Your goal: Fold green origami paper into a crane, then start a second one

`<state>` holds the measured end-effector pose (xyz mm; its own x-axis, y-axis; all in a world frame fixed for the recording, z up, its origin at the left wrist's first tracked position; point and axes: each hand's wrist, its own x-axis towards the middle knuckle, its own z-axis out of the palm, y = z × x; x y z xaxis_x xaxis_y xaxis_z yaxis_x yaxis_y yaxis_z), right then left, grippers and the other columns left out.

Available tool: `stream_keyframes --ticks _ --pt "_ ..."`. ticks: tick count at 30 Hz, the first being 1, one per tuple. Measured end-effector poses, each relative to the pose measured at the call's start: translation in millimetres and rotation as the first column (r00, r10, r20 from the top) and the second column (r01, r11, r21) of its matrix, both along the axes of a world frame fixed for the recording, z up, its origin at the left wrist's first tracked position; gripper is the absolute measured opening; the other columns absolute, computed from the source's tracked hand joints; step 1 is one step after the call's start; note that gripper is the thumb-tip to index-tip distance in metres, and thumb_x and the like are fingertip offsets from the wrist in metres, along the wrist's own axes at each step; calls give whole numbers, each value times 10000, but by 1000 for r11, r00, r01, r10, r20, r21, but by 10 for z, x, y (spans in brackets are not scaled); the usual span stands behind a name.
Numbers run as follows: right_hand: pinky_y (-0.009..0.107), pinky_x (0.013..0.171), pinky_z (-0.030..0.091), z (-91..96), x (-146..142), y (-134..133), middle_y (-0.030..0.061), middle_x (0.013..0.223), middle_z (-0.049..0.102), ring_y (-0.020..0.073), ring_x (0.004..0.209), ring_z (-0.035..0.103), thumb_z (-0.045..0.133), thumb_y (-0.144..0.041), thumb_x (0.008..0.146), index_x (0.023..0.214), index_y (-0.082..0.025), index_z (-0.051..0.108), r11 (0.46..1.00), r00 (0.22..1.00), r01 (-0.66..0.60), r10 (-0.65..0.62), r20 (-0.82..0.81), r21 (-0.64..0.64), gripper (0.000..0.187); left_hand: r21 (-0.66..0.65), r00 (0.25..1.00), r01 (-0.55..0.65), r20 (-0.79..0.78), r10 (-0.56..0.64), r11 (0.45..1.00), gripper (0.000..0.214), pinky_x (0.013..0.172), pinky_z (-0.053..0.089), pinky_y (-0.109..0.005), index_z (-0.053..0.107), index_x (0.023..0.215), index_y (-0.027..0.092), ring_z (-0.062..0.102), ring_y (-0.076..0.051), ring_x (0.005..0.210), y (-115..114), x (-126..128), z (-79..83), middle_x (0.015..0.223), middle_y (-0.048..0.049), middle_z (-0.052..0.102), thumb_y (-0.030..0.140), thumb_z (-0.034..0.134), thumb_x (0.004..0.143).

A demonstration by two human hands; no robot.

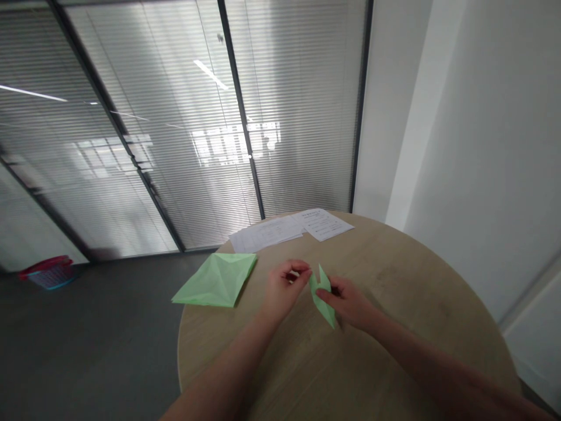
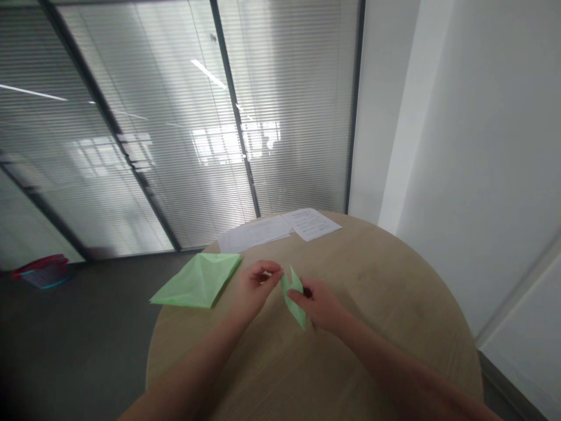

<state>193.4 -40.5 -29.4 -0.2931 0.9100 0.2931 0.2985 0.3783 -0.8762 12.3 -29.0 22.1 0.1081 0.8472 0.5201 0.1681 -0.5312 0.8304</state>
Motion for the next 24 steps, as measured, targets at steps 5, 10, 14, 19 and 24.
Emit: stream_keyframes --ticks 5,10,14,19,24 --pt "246 569 376 28 -27 -28 -11 650 492 136 608 461 563 -437 869 728 -198 536 1000 1000 -2 2 -31 -16 279 -125 989 42 147 -23 991 153 564 445 -233 676 775 168 577 -121 628 18 29 6 729 -13 665 289 750 717" --pt "253 572 387 49 -38 -42 1 668 523 145 622 486 577 -417 858 763 -187 561 998 995 -14 8 -99 -64 249 -258 950 179 297 -98 950 383 528 425 -214 656 1045 168 546 -116 636 20 44 15 780 -18 663 356 760 728" --pt "263 599 408 60 -30 -38 10 694 560 155 646 512 583 -421 851 794 -182 595 997 990 1 -13 -141 -82 247 -337 923 207 377 -69 919 450 571 474 -245 686 1065 142 592 -176 807 32 12 7 983 -114 688 515 624 820" --pt "265 601 409 62 -33 -36 19 718 592 160 652 527 592 -417 852 857 -178 644 996 988 -28 14 -156 -89 244 -350 972 199 188 -140 915 360 578 471 -247 730 890 138 576 -163 732 71 -4 -38 821 -72 678 471 704 755" --pt "261 581 384 22 -34 -14 11 684 565 152 625 502 586 -400 856 816 -182 633 998 992 -22 14 -123 -65 227 -328 986 166 52 -158 930 326 549 445 -243 716 799 152 533 -127 606 116 13 -98 694 -19 638 473 692 753"
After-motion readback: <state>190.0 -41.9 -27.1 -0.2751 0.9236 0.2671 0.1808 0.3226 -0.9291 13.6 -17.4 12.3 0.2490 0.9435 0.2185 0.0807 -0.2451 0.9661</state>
